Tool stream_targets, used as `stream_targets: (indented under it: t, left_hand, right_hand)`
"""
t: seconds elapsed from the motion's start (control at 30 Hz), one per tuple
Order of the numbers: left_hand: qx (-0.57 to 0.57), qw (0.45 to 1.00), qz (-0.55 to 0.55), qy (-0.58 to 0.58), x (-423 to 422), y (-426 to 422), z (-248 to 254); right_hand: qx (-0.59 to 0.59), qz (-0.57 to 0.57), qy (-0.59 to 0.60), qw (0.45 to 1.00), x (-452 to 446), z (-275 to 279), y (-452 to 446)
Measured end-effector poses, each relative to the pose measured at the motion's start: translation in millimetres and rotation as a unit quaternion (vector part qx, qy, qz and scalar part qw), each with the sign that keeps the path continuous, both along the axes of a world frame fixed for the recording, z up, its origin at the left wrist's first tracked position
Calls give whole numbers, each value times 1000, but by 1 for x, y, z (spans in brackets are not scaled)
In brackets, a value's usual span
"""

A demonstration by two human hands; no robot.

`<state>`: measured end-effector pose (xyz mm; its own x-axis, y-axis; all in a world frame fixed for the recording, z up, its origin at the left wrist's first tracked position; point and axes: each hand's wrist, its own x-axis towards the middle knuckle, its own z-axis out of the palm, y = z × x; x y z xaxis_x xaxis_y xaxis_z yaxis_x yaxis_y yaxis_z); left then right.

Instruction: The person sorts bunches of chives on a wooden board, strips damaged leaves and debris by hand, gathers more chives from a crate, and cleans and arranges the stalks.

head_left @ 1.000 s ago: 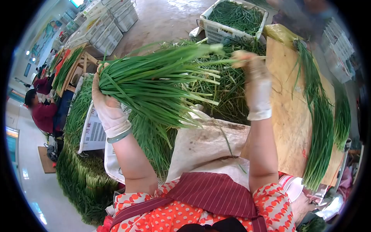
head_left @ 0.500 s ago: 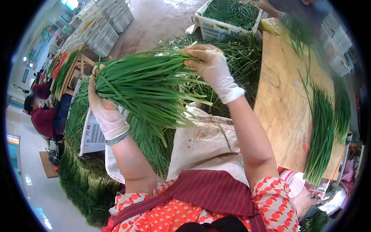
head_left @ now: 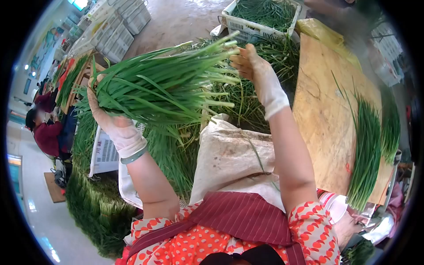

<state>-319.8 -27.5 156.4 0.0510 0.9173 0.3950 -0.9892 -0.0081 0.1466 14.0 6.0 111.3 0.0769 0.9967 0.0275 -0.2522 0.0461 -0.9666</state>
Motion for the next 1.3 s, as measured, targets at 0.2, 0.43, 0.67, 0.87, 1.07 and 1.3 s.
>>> stream_targets:
  t: [0.2, 0.43, 0.67, 0.87, 1.07, 1.3]
  left_hand:
    - [-78, 971, 158, 159, 20, -12, 13]
    - [-115, 941, 235, 213, 15, -2, 1]
    - [-86, 965, 172, 177, 3, -1, -5]
    - [-116, 957, 198, 180, 12, -7, -2]
    - [-88, 968, 166, 165, 16, -14, -2]
    - [-17, 982, 149, 117, -1, -14, -12]
  right_hand:
    - [54, 130, 39, 989, -6, 24, 0]
    - [61, 168, 92, 980, -12, 23, -9]
    - [22, 176, 83, 981, -23, 13, -15]
    - [20, 161, -16, 987, -25, 15, -23]
    - [23, 182, -38, 982, -27, 11, -33]
    - [89, 32, -105, 990, -2, 7, -36]
